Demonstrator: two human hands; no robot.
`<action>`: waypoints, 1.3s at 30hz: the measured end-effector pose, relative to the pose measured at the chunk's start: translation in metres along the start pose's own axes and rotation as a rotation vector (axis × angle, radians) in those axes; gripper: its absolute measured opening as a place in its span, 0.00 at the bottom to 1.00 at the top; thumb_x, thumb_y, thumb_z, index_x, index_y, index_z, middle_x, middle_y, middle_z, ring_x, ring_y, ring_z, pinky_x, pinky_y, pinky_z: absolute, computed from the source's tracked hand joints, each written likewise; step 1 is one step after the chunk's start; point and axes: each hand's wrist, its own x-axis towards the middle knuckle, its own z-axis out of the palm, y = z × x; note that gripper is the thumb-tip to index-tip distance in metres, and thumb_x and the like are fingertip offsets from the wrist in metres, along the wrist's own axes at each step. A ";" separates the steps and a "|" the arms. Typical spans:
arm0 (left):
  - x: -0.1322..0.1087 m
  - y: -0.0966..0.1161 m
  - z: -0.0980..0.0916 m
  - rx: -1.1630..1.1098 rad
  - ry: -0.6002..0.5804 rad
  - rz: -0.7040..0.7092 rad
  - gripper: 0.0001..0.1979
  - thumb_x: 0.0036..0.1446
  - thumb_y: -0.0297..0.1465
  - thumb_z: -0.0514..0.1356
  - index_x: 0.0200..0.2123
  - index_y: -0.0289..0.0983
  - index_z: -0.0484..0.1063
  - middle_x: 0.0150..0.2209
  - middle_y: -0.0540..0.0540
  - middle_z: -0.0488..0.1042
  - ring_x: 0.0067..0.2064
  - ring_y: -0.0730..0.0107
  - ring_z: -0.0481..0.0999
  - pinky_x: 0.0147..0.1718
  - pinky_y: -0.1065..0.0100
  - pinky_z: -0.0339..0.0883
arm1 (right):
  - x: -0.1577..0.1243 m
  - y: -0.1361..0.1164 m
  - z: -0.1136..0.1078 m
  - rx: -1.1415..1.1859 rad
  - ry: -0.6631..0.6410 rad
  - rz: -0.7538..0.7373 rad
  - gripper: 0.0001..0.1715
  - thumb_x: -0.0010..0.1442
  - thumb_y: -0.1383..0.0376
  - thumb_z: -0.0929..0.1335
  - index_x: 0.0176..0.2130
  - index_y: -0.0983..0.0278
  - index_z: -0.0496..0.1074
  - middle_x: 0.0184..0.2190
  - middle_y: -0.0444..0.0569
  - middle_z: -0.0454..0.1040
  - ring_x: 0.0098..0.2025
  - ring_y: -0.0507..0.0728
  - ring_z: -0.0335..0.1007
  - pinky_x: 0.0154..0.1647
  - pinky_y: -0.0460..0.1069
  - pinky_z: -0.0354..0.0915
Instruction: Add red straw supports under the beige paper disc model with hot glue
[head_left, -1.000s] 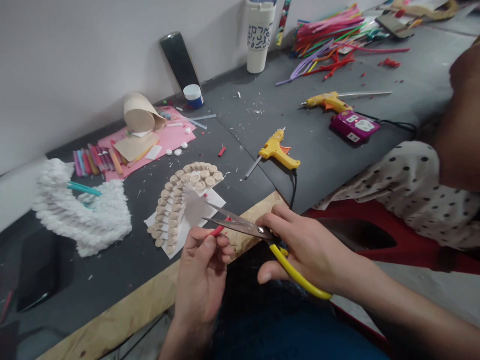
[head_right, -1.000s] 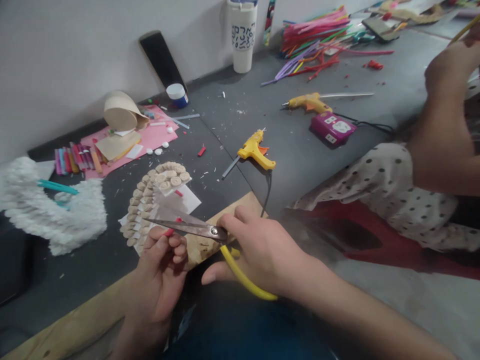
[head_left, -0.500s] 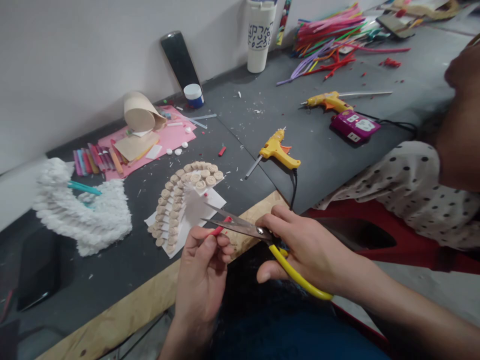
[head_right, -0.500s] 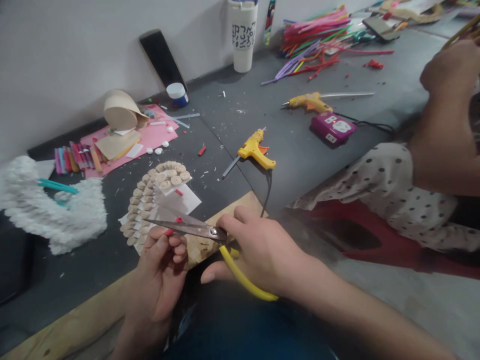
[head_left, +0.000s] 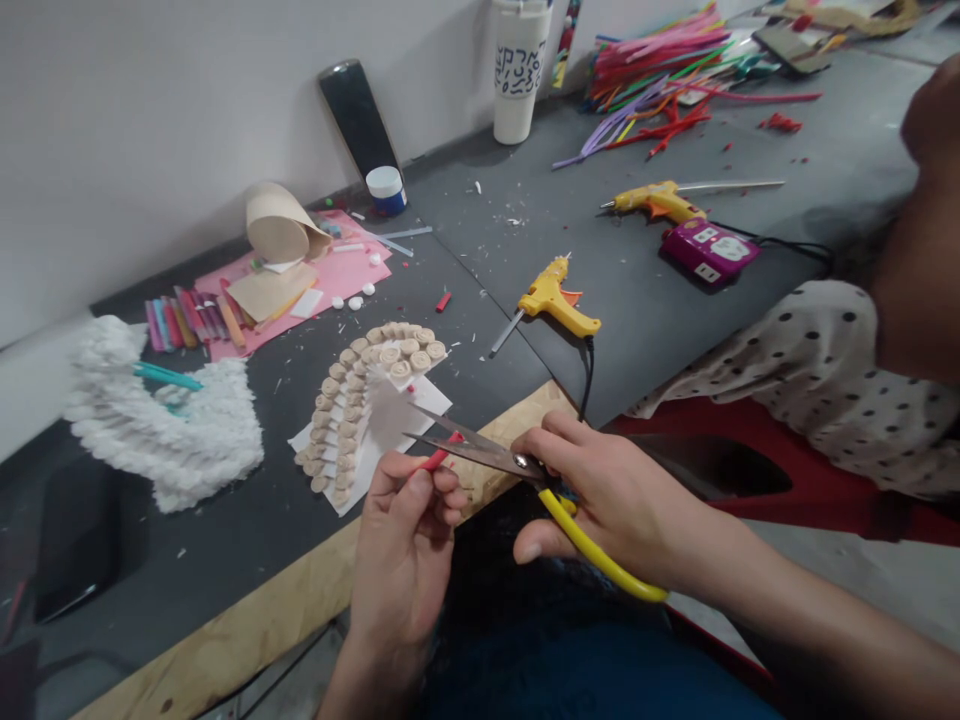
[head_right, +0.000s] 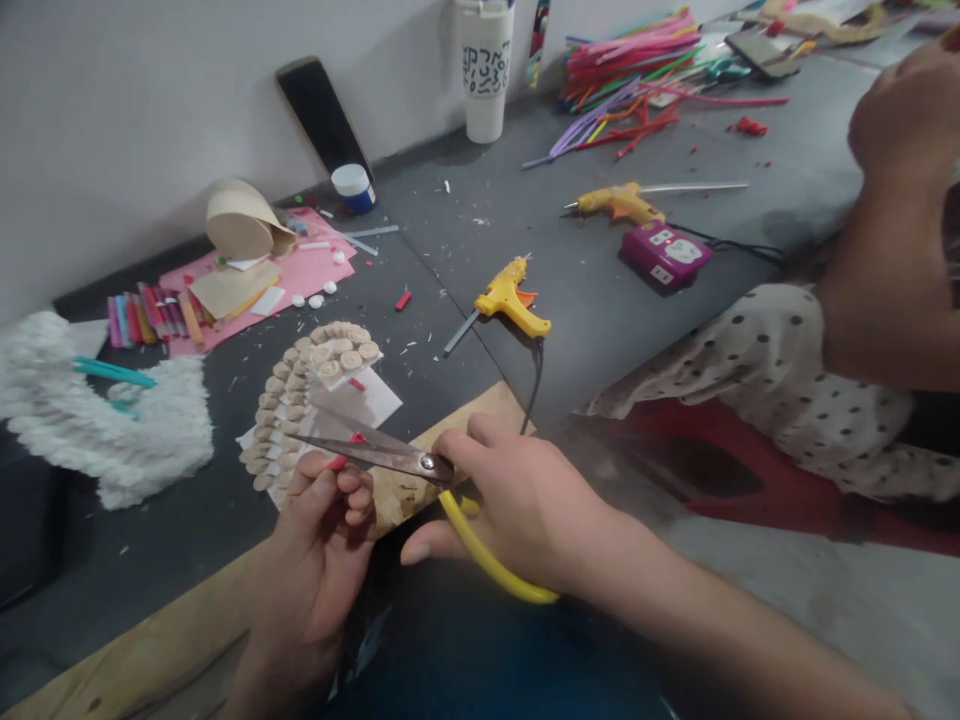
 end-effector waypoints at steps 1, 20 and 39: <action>0.000 0.000 0.000 0.000 0.000 -0.003 0.13 0.41 0.28 0.76 0.28 0.37 0.75 0.23 0.53 0.75 0.23 0.79 0.74 0.22 0.82 0.70 | 0.000 0.000 0.000 0.004 -0.001 -0.002 0.42 0.52 0.30 0.64 0.41 0.64 0.70 0.38 0.52 0.70 0.35 0.59 0.71 0.36 0.54 0.68; -0.001 0.000 0.002 0.007 0.003 0.004 0.14 0.40 0.29 0.76 0.28 0.37 0.74 0.22 0.53 0.74 0.23 0.80 0.74 0.21 0.82 0.69 | -0.001 -0.001 0.000 0.020 -0.004 0.010 0.43 0.51 0.29 0.63 0.40 0.64 0.71 0.35 0.51 0.69 0.32 0.57 0.68 0.34 0.52 0.65; 0.002 0.002 -0.004 0.089 -0.042 0.022 0.14 0.41 0.33 0.76 0.28 0.37 0.75 0.23 0.50 0.78 0.23 0.75 0.77 0.21 0.79 0.69 | 0.019 0.024 -0.027 -0.148 0.350 -0.051 0.34 0.59 0.35 0.63 0.35 0.62 0.70 0.30 0.49 0.72 0.27 0.54 0.65 0.28 0.49 0.59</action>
